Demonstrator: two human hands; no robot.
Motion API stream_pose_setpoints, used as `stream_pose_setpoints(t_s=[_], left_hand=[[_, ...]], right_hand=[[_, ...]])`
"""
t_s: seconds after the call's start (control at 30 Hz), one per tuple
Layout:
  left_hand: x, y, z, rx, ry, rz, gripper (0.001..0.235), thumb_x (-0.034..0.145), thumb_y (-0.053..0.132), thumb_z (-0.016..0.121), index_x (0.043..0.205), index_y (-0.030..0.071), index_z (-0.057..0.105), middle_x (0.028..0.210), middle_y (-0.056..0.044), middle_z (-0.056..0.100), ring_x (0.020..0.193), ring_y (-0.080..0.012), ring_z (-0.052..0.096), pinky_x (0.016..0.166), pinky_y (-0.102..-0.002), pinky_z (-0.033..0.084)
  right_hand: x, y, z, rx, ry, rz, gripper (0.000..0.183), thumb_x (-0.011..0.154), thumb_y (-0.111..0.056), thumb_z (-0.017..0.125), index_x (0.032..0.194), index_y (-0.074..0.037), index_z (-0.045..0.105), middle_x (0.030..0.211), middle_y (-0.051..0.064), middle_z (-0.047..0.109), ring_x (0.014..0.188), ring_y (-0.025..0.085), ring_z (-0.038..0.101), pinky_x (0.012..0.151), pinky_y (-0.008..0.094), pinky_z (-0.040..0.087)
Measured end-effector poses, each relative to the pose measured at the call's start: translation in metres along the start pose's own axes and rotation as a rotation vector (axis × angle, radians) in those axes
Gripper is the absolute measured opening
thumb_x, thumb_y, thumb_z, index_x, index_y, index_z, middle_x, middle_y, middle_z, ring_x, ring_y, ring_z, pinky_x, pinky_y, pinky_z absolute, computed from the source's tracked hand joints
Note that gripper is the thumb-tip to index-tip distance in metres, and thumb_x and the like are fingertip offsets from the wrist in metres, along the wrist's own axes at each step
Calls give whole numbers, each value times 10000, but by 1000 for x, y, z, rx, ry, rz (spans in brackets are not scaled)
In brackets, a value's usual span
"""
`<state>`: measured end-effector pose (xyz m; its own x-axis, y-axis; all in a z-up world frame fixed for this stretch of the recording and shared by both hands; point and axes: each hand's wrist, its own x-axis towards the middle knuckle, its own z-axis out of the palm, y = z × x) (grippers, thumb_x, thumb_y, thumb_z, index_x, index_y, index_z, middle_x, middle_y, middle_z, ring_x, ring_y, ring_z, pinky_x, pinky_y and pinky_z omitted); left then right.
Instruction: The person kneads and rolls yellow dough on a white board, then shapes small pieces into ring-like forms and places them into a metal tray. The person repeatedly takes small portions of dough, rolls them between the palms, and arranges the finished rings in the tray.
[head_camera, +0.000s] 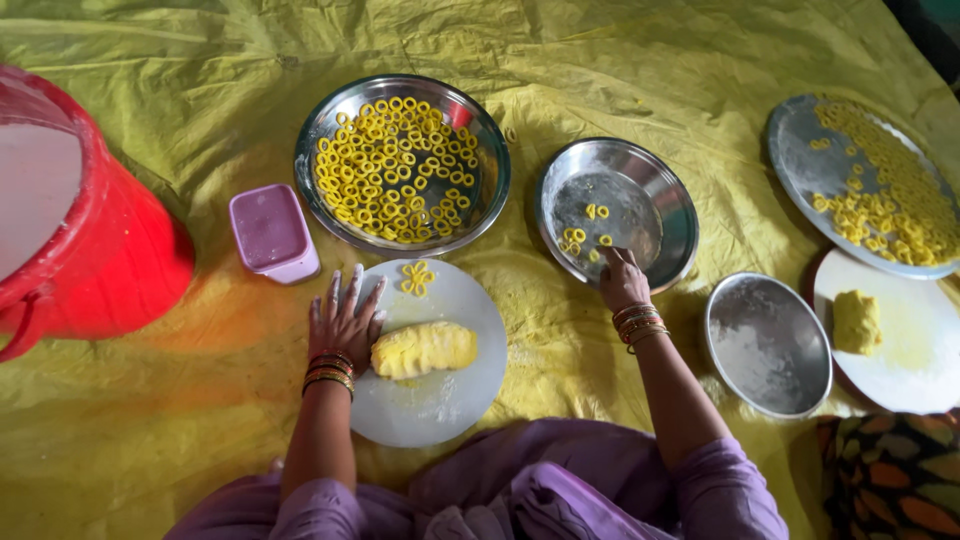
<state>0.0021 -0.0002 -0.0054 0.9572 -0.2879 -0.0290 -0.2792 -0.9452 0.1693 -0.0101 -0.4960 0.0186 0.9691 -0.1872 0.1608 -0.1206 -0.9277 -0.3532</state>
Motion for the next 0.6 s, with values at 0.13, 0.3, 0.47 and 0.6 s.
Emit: stream_pose_setpoints(t_s=[0.13,0.3,0.47,0.6], left_hand=[[3,-2,7,-3,-10,-5,629,996,488,418,1590,420,224,1720,-1,97,1559,-305,121,1194,-607,176],[16,-14,33,-54,102,85,599,1001,446,467,1561,386,264,1696,-37,105,1542,-332,115,1194,-629,161],[33,-35,53,-192,-137,-25,609,978,284,534,1547,410,359,1723,13,105,1584,-295,134,1224,-625,156],[16,-51,48,-303,-200,-85,637,941,167,513,1519,420,423,1731,45,111,1558,-234,199,1233,-599,160]], right_hand=[[-11,10,9,-54,-42,-38,587,891,-86,602,1453,-190,466,1394,213,526,1105,461,632,916,511,533],[-35,-24,14,-37,-105,172,658,861,-155,661,1461,-210,396,1335,239,547,1080,463,640,921,526,536],[-72,-70,31,68,-62,247,647,840,-78,603,1447,-204,417,1312,244,567,1055,458,656,899,539,542],[-83,-69,28,48,247,311,641,838,2,574,1439,-185,452,1289,273,583,997,478,650,836,549,538]])
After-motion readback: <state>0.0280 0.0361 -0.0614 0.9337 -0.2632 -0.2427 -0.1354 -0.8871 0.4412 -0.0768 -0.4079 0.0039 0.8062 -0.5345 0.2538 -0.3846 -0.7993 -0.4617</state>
